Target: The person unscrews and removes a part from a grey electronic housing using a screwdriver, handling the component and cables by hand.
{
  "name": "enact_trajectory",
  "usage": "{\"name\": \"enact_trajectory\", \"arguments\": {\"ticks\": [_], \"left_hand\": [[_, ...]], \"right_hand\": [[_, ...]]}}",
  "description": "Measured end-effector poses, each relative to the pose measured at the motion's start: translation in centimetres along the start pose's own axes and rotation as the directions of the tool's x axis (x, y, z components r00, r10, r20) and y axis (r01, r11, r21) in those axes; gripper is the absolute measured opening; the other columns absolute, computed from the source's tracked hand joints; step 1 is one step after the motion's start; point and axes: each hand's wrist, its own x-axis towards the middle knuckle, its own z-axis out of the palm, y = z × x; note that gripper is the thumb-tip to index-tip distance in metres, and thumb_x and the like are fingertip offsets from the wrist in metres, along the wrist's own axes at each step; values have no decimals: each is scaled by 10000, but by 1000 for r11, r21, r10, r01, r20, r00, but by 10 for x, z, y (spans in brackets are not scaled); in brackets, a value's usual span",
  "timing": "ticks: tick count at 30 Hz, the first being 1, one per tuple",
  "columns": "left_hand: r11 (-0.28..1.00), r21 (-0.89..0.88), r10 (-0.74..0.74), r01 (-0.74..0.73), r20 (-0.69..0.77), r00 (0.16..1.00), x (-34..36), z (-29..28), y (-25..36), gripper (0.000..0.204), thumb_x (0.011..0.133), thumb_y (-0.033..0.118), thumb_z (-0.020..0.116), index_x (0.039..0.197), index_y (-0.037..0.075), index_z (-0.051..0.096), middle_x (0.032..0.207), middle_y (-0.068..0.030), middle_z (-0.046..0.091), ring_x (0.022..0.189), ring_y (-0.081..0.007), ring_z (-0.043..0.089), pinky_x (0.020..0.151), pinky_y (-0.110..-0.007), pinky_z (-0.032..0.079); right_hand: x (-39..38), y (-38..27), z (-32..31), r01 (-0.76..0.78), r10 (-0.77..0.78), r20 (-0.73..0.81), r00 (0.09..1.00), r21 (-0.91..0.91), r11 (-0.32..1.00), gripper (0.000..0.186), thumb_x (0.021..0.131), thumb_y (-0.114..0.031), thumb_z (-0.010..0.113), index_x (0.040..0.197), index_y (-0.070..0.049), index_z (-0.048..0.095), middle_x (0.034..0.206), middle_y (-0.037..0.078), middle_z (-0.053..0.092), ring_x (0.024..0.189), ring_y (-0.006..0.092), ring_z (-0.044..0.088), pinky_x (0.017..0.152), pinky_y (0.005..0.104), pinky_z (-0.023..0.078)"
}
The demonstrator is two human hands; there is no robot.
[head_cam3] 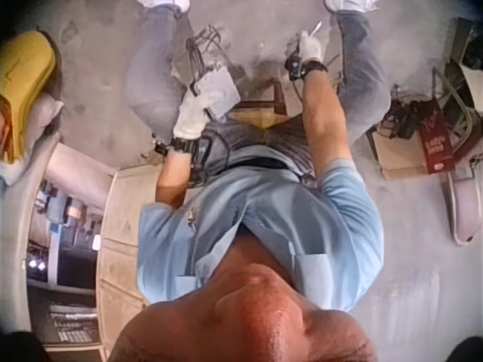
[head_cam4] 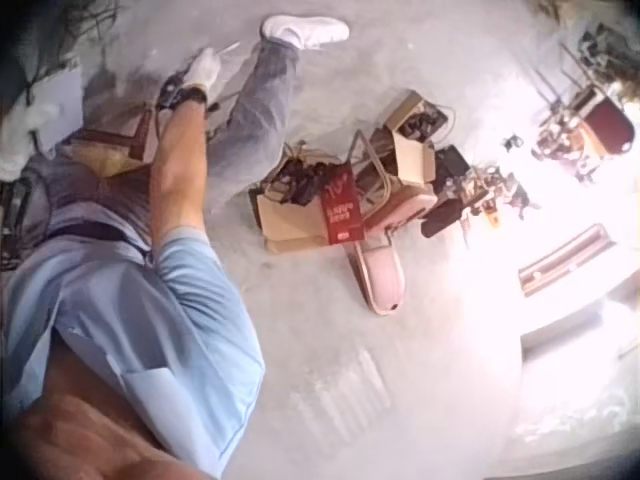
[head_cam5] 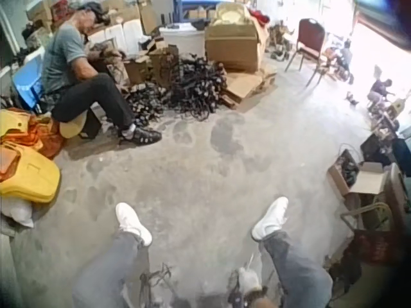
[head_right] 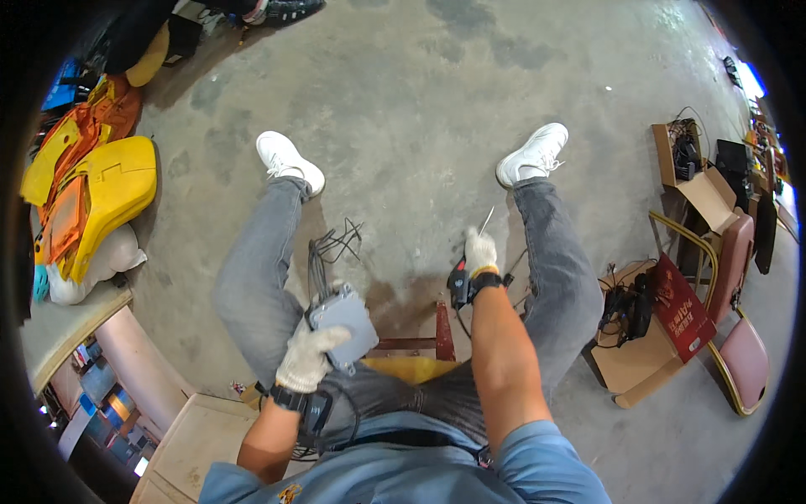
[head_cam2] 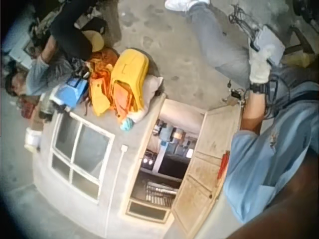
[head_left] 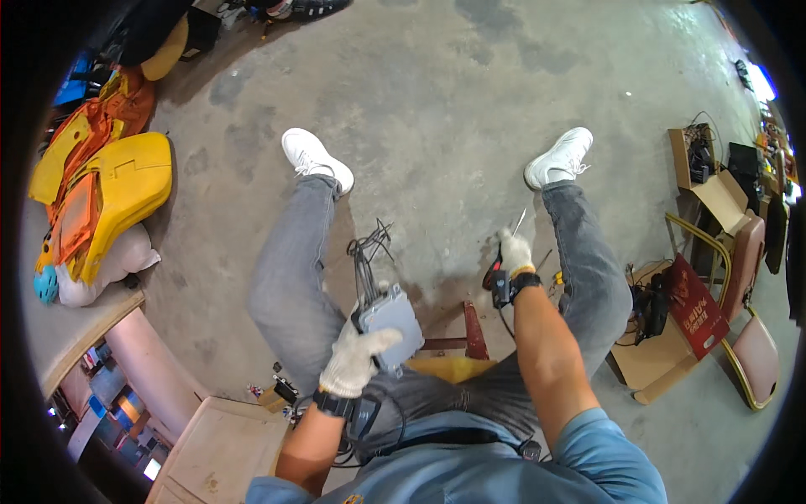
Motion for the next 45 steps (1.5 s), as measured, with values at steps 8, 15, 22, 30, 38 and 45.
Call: {"name": "enact_trajectory", "arguments": {"ticks": [8, 15, 22, 30, 38, 45], "left_hand": [[991, 1, -132, 133, -133, 982, 4, 10, 9, 975, 796, 195, 915, 1651, 79, 461, 1445, -158, 683, 1351, -315, 676, 1151, -497, 567], [968, -113, -241, 224, -165, 957, 7, 11, 14, 1014, 788, 60, 946, 1657, 109, 426, 1440, -102, 670, 1345, -240, 651, 1164, -448, 532], [963, -155, -245, 219, -172, 954, 6, 10, 16, 1027, 797, 50, 946, 1672, 103, 411, 1455, -140, 672, 1353, -267, 658, 1173, -459, 528], [972, -135, -208, 195, -95, 973, 11, 0, 4, 998, 808, 22, 931, 1670, 91, 433, 1475, -121, 678, 1360, -244, 658, 1177, -444, 523], [974, -103, -211, 201, -93, 973, 11, 6, 6, 988, 822, 24, 931, 1675, 92, 437, 1467, -106, 682, 1362, -228, 652, 1185, -436, 513], [963, -135, -253, 235, -136, 958, 6, 7, 17, 1015, 811, 46, 950, 1676, 96, 421, 1463, -114, 675, 1358, -237, 649, 1179, -433, 519]], "right_hand": [[43, 75, 34, -178, 146, -190, 971, -161, 971, 384, 924, -351, 812, 1034, 12, 750, 817, 104, 715, 588, 258, 683, 543, 422, 567], [92, 66, 50, -123, -14, -243, 970, -540, 833, 508, 894, -443, 837, 1014, 50, 805, 923, 235, 791, 803, 347, 781, 757, 471, 600], [102, 71, 61, -145, -122, -304, 945, -722, 676, 574, 880, -478, 803, 1083, 58, 816, 1051, 302, 808, 1056, 441, 791, 951, 493, 591], [124, 103, 17, -144, -25, -292, 956, -542, 828, 361, 893, -338, 733, 910, 17, 795, 768, 152, 763, 704, 307, 781, 628, 439, 588], [135, 113, 9, -49, -123, -256, 959, -578, 815, 527, 925, -510, 763, 907, 15, 813, 749, 149, 770, 683, 278, 778, 644, 419, 579], [143, 114, 37, -157, -194, -334, 922, -783, 602, 596, 906, -560, 781, 905, 33, 826, 789, 168, 783, 727, 306, 788, 694, 427, 598]]}}
